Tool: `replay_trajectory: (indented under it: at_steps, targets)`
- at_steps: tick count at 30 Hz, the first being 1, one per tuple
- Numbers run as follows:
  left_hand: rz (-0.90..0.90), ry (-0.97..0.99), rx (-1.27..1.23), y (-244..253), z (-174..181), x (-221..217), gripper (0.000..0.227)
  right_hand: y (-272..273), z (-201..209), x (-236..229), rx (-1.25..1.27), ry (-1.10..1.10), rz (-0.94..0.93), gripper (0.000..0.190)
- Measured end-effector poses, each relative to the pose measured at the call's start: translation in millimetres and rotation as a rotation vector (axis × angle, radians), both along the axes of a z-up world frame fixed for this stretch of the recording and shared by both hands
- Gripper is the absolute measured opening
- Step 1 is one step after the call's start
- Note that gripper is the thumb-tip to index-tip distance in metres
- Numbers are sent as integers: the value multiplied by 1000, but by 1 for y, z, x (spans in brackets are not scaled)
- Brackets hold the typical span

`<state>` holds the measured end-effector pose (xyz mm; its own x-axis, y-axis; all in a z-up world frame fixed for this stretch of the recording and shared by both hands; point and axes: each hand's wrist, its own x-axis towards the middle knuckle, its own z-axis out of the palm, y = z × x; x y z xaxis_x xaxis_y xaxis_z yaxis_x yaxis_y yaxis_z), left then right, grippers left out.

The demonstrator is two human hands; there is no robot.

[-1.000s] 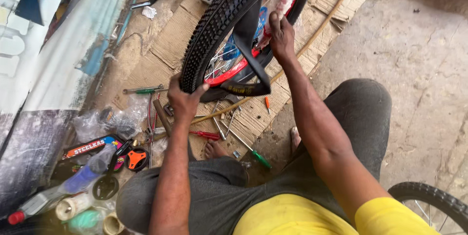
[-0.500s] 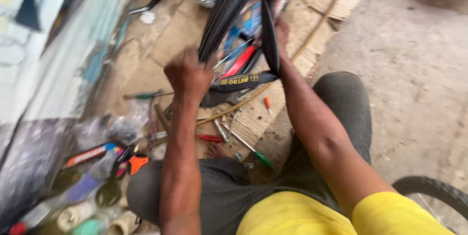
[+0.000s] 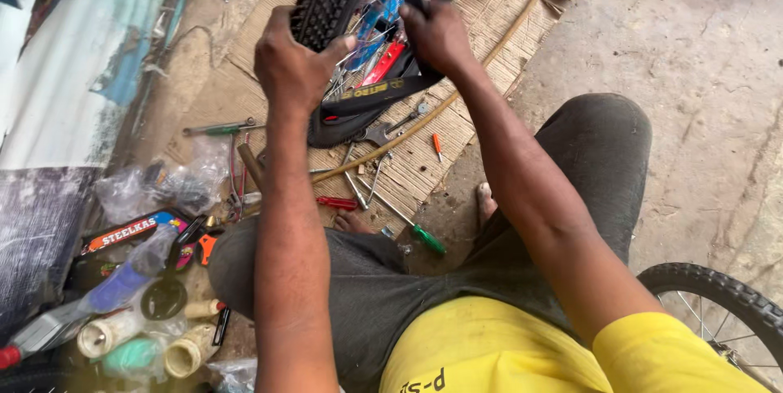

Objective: The person removes the tire from the bicycle wheel rim using tire levers and their hands. They then pull the inner tube out from inside the tire.

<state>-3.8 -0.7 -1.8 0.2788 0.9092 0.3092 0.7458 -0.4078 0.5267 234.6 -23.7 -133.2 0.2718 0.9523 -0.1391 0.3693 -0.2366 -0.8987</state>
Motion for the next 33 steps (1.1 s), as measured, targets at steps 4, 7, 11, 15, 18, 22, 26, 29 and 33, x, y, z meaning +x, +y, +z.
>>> replay_trajectory:
  at_steps: [4, 7, 11, 15, 18, 22, 26, 29, 33]
  targets:
    - [96, 13, 74, 0, -15, -2, 65, -28, -4, -40, 141, -195, 262, 39]
    - [145, -37, 116, 6, -19, -12, 60, -89, 20, -89, 59, -379, 425, 38]
    - [154, -92, 8, 11, -25, -23, 59, -120, 61, -109, -30, -286, 606, 48]
    - [-38, -209, 198, 5, -32, -39, 73, -85, 56, -70, -312, -374, 889, 51]
    - [53, -312, 14, -13, -59, -63, 75, -34, 29, 3, -423, -358, 780, 33]
    - [248, -333, -449, -43, -119, -107, 89, 1, -2, 52, -47, -66, 235, 32]
    - [197, 30, -497, -41, -190, -133, 69, 26, -17, 28, 59, 101, 125, 29]
    - [243, -182, -536, -51, -219, -146, 52, 27, -24, 21, 34, 135, 117, 24]
    - [272, -365, -482, -23, -199, -129, 37, 37, -35, 11, 50, 64, 33, 26]
